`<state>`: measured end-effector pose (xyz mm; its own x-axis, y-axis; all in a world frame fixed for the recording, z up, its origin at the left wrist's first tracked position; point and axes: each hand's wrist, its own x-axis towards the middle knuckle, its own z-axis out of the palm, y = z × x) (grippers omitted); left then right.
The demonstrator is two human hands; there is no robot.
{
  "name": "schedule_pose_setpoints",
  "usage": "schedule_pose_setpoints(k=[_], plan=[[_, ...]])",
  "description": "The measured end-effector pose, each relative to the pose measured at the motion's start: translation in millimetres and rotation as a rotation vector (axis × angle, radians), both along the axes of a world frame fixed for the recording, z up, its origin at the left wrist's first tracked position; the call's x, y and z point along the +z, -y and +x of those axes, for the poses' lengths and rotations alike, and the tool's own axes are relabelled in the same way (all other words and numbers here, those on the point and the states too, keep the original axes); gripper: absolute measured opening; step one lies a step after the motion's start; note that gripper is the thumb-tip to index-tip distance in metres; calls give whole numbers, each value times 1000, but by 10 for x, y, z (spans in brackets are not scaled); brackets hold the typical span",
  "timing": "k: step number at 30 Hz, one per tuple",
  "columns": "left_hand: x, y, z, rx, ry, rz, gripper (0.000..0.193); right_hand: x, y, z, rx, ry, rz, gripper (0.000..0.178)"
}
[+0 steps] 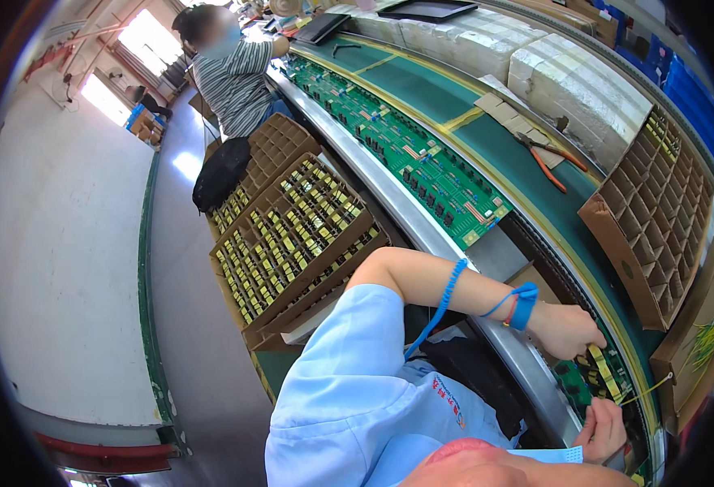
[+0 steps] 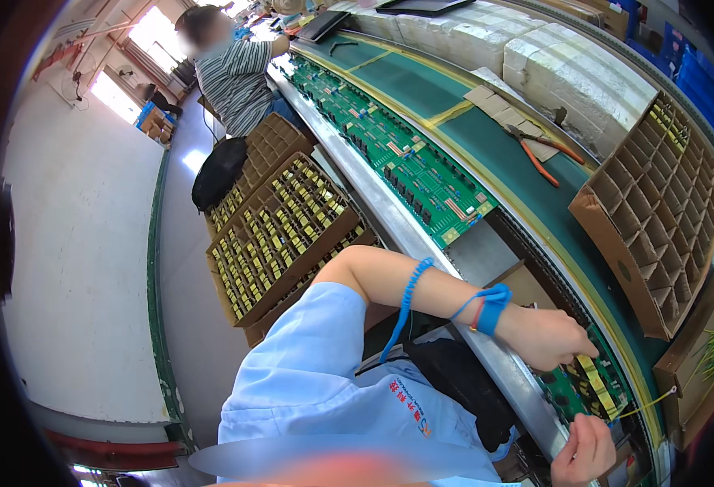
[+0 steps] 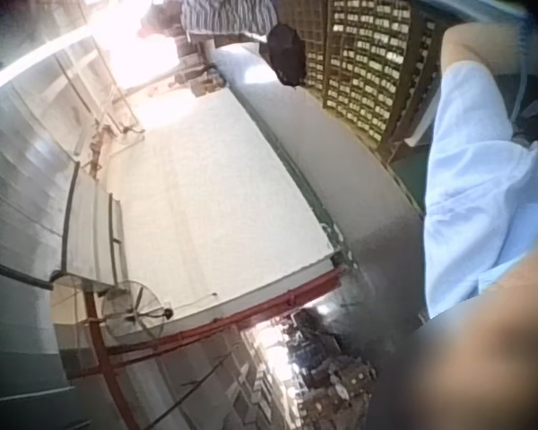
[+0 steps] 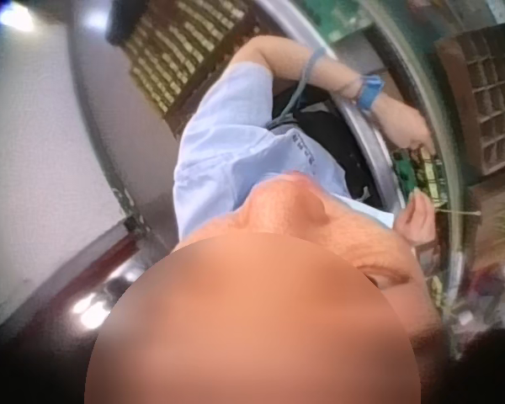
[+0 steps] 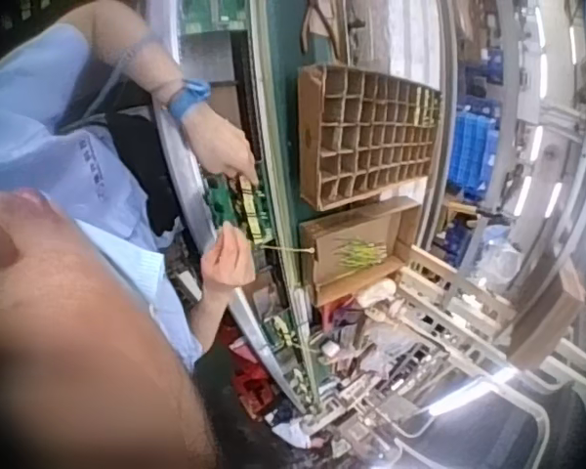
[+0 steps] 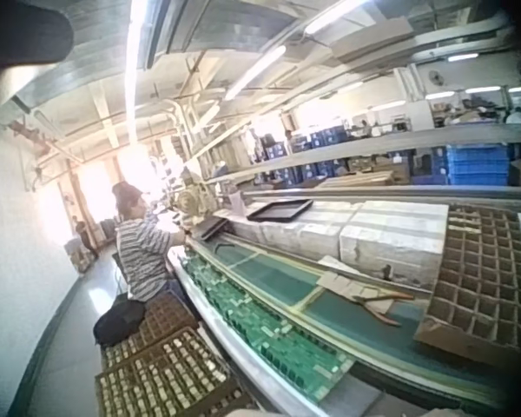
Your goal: Install yellow transformer components onto printed circuit boards on an assembly line.
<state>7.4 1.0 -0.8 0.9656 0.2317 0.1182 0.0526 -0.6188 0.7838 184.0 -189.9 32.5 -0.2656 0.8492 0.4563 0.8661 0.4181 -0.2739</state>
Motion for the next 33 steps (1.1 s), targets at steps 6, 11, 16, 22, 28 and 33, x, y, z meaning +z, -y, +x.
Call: schedule_pose_setpoints(k=[6, 11, 16, 22, 28, 33], plan=[[-146, 224, 538, -174, 71, 76, 39, -122, 58, -351, 2, 46, -273, 27], [-235, 480, 985, -229, 23, 143, 34, -295, 176, -298, -177, 186, -398, 36], [-409, 778, 1464, -236, 64, 150, 36, -378, 256, -47, -511, 527, -764, 24], [-221, 770, 1383, -327, -6, 58, 39, -119, 251, 17, -766, 678, -962, 17], [213, 314, 299, -211, 383, 313, 46, -482, 590, 543, -694, 356, -638, 40], [256, -528, -808, 351, 154, 555, 40, -553, 715, 664, -852, 323, -620, 37]])
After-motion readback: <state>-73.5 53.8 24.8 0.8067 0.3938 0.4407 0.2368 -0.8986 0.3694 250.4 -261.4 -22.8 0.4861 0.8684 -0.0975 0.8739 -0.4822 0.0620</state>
